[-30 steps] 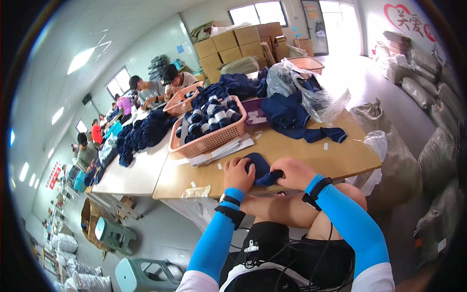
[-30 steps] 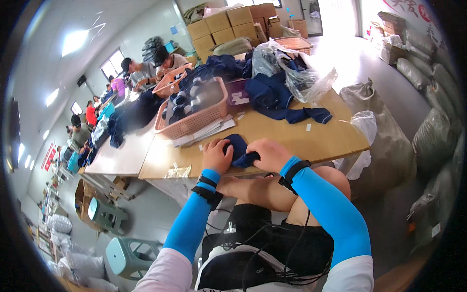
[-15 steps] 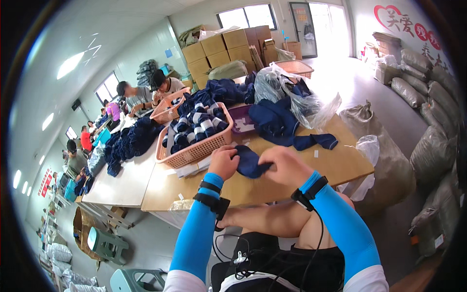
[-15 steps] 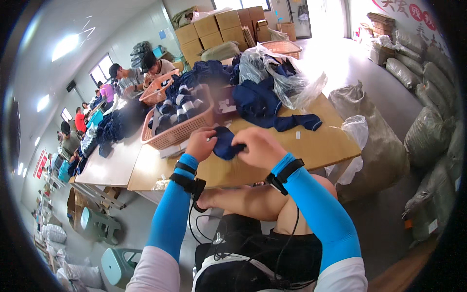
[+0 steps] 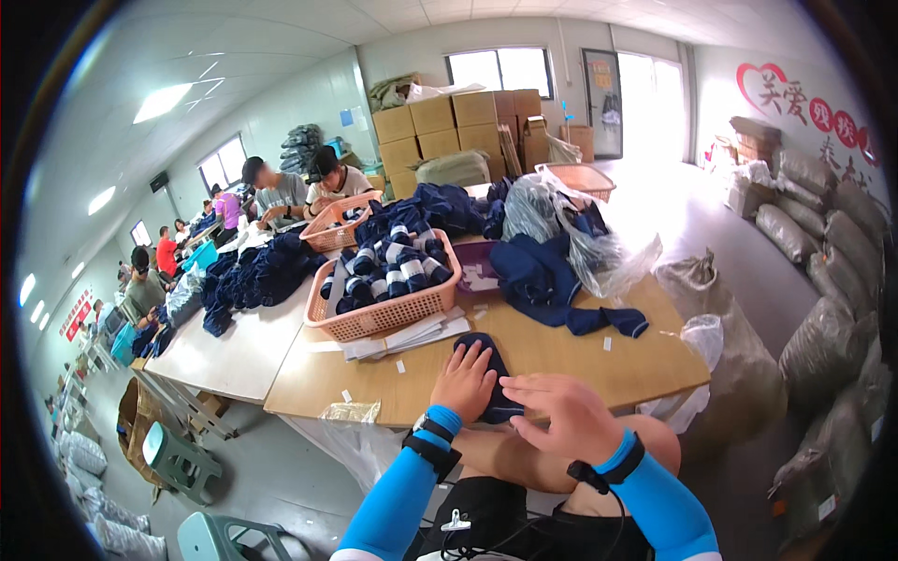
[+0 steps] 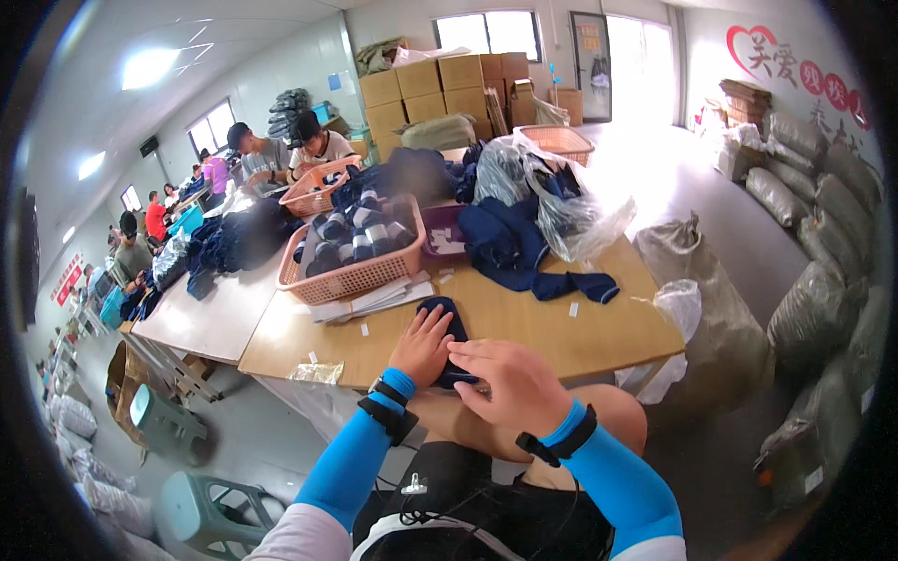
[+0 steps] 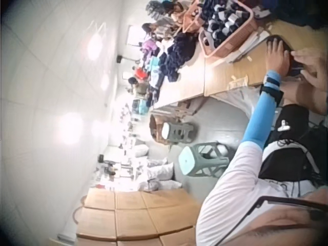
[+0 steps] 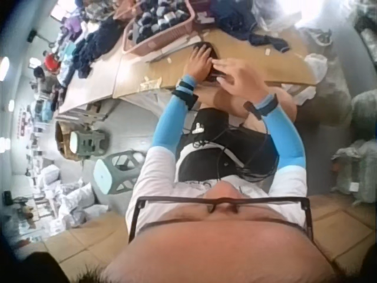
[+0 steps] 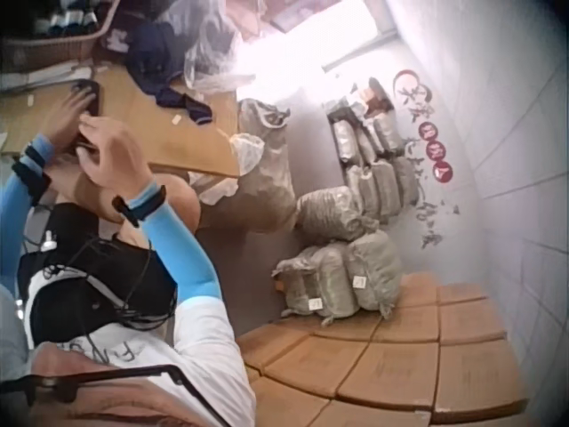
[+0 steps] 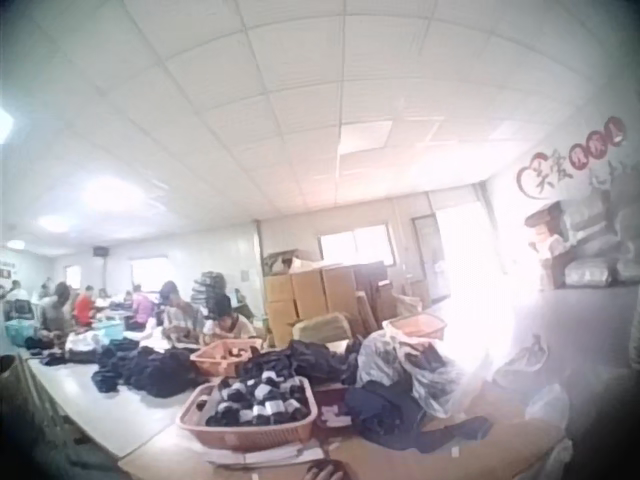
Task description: Inspecting, folding, and labeling blue cloth garment components in a factory setting.
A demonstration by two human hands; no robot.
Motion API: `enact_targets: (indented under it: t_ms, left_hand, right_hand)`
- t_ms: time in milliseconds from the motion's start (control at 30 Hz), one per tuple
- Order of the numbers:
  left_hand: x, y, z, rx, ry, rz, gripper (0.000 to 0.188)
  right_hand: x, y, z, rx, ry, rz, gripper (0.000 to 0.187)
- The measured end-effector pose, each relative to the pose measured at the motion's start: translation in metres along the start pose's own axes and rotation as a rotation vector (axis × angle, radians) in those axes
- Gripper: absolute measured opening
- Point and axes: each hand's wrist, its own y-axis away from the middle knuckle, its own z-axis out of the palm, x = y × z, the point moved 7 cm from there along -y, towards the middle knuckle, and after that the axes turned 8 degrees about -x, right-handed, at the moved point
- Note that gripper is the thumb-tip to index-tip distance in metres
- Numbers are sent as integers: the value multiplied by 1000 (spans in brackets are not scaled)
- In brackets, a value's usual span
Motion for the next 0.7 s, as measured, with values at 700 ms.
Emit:
enact_targets:
  t_ms: [700]
  left_hand:
    - [23,28,-37,74,178,-199,65]
  right_hand:
    - [115,-45,-111,-27,-262,471,39]
